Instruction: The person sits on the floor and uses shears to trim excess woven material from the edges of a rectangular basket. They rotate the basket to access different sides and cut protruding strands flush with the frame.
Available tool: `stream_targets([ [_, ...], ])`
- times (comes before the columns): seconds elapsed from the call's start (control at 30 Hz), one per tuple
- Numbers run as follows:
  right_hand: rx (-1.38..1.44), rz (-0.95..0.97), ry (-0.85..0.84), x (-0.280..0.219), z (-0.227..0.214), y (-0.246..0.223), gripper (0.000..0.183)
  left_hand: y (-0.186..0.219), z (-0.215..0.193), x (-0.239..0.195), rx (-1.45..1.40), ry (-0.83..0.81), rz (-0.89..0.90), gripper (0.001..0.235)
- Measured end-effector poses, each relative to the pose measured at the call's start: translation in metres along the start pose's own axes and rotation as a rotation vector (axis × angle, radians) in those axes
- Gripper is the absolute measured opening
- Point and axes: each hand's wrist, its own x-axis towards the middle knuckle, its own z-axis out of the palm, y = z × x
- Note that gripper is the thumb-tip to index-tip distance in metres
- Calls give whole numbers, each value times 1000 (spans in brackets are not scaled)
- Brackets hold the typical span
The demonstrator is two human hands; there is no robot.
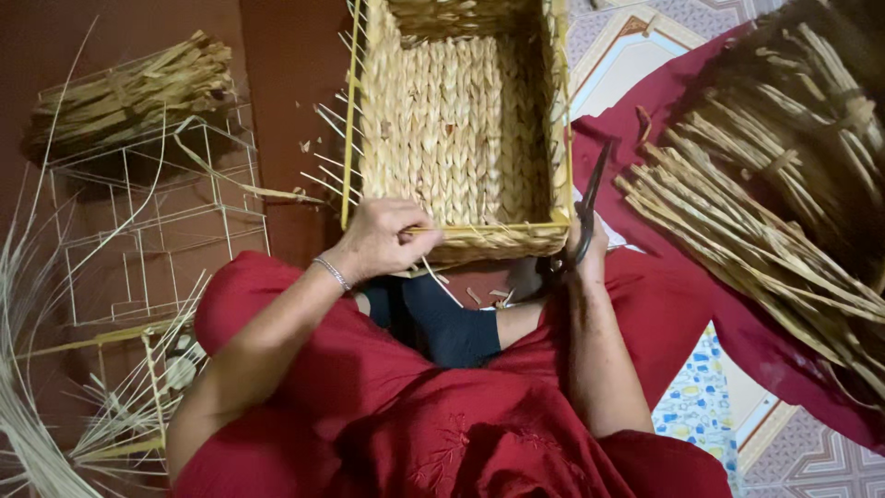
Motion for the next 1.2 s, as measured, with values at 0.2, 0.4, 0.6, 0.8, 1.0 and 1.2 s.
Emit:
stream_targets([
  [0.2,882,408,-92,24,-16,45,32,0,12,-15,-54,-16,64,12],
  [0.4,402,241,46,-9,-38,-57,42,5,22,-1,-105,164,-47,9],
  [0.6,533,335,237,-9,-73,-116,40,41,46,12,20,-147,135,35],
  [0.8,198,-11,162,-13,-84,-108,33,6,20,26,-32,54,75,27],
  [1.0,187,-151,122,-11,-79,-165,29,-114,-20,51,-44,457,-470,71],
  [1.2,22,-411,126,-7,-91,-197,36,-137,14,68,-375,184,-963,98],
])
